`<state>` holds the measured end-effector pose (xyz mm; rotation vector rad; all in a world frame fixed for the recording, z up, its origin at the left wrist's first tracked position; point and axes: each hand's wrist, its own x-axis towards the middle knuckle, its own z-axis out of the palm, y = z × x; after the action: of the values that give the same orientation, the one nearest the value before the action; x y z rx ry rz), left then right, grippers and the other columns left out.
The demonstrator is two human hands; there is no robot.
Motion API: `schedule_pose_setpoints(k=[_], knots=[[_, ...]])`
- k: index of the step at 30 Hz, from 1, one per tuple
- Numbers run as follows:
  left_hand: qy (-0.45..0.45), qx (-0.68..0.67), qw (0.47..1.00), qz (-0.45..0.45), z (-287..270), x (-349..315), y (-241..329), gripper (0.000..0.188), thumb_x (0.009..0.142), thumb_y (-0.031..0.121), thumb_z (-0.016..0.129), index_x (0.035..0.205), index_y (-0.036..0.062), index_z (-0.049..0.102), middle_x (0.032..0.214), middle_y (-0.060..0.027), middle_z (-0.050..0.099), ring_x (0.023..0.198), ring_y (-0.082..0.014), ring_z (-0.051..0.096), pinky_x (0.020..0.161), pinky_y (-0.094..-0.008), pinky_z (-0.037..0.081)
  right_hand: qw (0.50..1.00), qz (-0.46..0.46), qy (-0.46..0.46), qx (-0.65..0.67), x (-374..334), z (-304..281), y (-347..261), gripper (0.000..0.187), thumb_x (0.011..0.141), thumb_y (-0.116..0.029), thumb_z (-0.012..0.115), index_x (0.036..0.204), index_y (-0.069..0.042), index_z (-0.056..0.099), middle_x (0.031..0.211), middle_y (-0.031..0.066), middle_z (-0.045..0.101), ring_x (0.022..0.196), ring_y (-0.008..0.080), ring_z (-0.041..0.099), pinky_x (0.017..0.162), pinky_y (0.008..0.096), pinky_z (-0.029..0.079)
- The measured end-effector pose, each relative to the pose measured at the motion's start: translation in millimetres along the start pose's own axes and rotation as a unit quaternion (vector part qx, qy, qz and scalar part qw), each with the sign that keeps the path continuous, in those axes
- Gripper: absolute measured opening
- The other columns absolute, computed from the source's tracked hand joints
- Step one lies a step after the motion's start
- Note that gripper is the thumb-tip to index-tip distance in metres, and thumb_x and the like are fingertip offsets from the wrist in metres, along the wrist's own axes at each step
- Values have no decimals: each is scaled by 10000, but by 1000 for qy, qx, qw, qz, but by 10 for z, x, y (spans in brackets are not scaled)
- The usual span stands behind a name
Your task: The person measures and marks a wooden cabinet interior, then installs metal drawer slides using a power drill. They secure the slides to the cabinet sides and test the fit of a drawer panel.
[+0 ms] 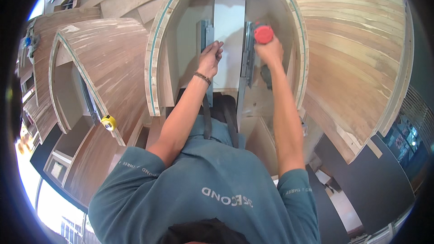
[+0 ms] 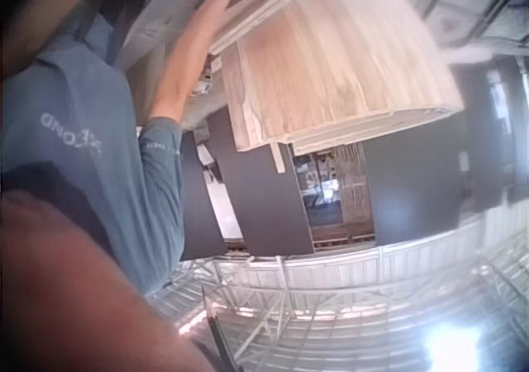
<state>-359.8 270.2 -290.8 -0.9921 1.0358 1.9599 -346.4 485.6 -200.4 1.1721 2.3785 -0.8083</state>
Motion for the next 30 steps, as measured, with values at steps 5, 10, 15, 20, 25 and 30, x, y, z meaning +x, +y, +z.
schedule_pose_setpoints(k=[5, 10, 15, 20, 25, 30], knots=[[-3, -98, 994, -50, 130, -71, 77, 377, 1047, 171, 551, 1381, 15, 468, 1374, -128, 586, 1251, -260, 583, 1037, -363, 517, 978, -37, -59, 198, -959, -143, -168, 266, 707, -91, 698, 963, -19, 681, 797, 86, 718, 652, 187, 675, 643, 353, 531], [-61, -214, 971, -83, 170, 56, 42, 291, 1052, 218, 531, 1245, 4, 487, 1372, -163, 570, 1262, -263, 592, 1086, -397, 519, 947, -17, -106, 301, -1416, 87, -149, 277, 714, -13, 671, 989, 16, 664, 812, 62, 714, 592, 118, 633, 523, 291, 488], [-72, -228, 966, -98, 91, 80, 133, 300, 1044, 224, 547, 1236, -1, 497, 1293, -154, 615, 1223, -259, 618, 1020, -369, 571, 933, -5, -123, 337, -1450, 203, -246, 347, 703, 24, 652, 1050, 22, 652, 837, 60, 714, 594, 110, 631, 503, 275, 478], [-90, -241, 961, -101, 27, 165, 170, 286, 1039, 241, 556, 1204, 7, 537, 1236, -123, 649, 1165, -219, 647, 954, -337, 606, 942, -7, -142, 305, -1364, 240, -420, 342, 712, 27, 644, 1054, 19, 648, 833, 57, 711, 590, 108, 624, 503, 270, 475], [-81, -257, 957, -102, 35, 290, 216, 285, 1035, 250, 567, 1200, 17, 570, 1189, -96, 672, 1112, -182, 666, 935, -309, 604, 946, -21, -150, 286, -1259, 271, -518, 333, 716, 30, 642, 1049, 20, 641, 828, 62, 706, 587, 109, 618, 507, 268, 475], [-91, -314, 940, -100, 91, 252, 238, 276, 1029, 236, 583, 1195, 17, 579, 1196, -102, 690, 1063, -172, 675, 939, -277, 586, 949, -18, -133, 286, -1141, 358, -638, 279, 722, 17, 650, 1001, 24, 645, 809, 72, 704, 582, 114, 614, 517, 275, 485]])
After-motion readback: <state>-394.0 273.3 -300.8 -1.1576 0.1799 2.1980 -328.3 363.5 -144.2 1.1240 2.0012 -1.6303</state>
